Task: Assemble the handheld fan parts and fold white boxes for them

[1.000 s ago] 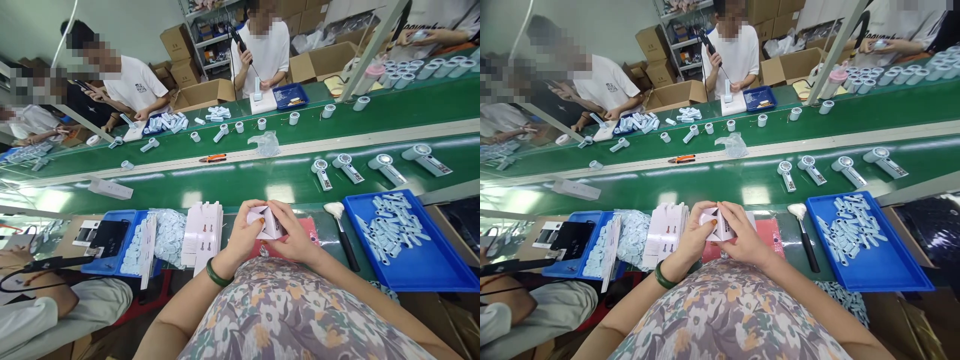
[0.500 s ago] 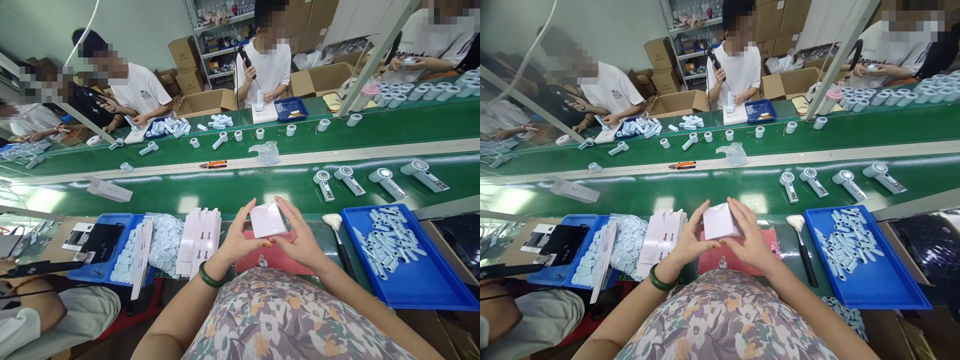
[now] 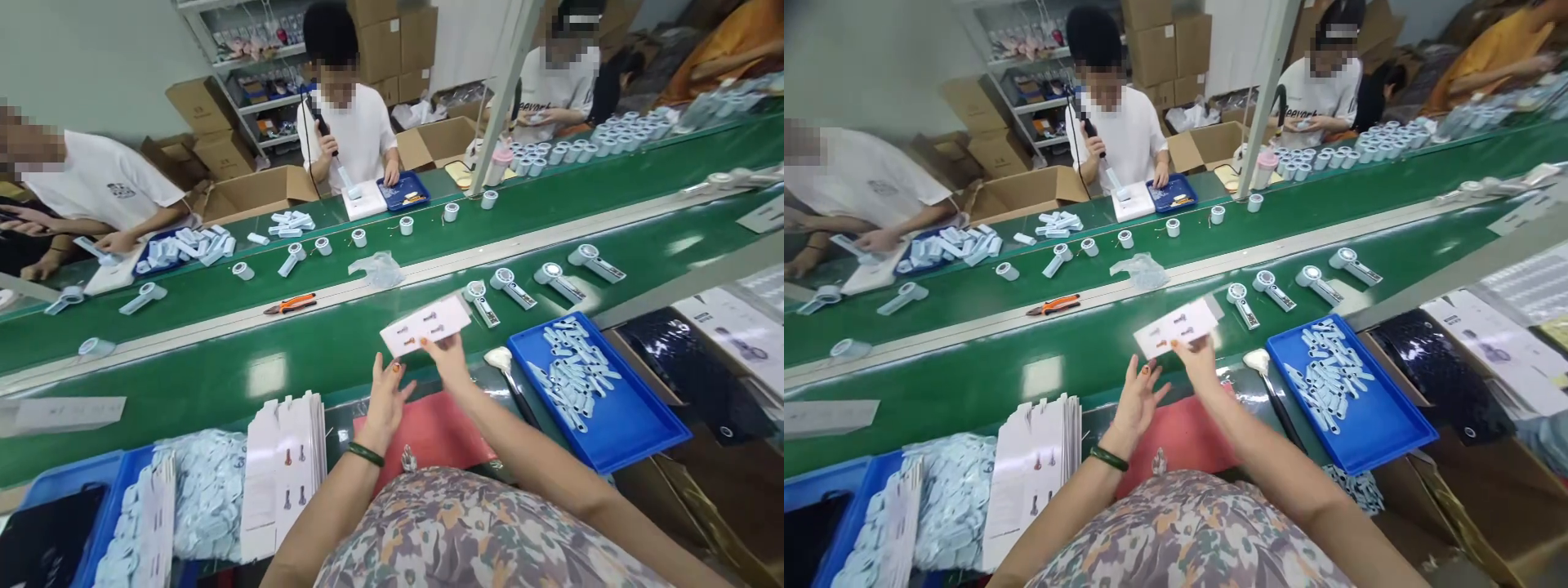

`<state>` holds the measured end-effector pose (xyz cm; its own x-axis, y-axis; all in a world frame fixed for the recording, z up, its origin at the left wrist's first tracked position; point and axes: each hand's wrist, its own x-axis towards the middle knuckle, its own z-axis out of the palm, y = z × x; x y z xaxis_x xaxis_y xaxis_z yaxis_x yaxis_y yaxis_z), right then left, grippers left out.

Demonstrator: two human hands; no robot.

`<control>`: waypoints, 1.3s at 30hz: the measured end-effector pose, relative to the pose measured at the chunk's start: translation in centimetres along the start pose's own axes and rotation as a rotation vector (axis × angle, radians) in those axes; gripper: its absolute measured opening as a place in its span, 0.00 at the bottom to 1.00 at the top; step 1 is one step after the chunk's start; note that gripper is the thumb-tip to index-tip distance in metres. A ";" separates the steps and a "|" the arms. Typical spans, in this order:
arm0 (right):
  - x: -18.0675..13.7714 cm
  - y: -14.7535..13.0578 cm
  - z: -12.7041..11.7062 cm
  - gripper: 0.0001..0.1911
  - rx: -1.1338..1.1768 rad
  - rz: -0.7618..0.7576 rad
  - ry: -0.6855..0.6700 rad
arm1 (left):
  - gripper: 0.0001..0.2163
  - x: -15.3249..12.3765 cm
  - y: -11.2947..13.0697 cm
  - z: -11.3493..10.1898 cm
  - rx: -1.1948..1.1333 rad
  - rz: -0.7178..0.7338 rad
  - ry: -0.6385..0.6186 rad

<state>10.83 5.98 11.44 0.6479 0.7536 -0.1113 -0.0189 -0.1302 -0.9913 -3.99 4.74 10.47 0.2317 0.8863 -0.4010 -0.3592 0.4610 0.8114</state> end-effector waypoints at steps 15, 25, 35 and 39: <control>6.7 2.8 -2.7 0.58 -0.574 0.147 -0.014 | 0.49 -12.5 3.9 -18.5 1.597 -0.128 0.698; -10.0 3.5 9.3 0.11 -0.265 0.349 -0.850 | 0.39 -15.0 3.2 -19.9 1.585 0.154 0.428; -13.9 -0.5 6.7 0.10 -0.100 0.500 -1.204 | 0.27 -17.7 5.2 -19.3 1.283 0.390 0.476; -14.0 -2.7 3.0 0.20 -0.035 0.550 -1.268 | 0.23 -17.5 7.0 -18.8 1.137 0.367 0.327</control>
<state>-0.49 -2.28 15.47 -0.5664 0.6630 -0.4895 -0.0127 -0.6010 -0.7992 -27.59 -6.68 15.18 -0.0121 0.9996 -0.0265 0.6709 0.0278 0.7410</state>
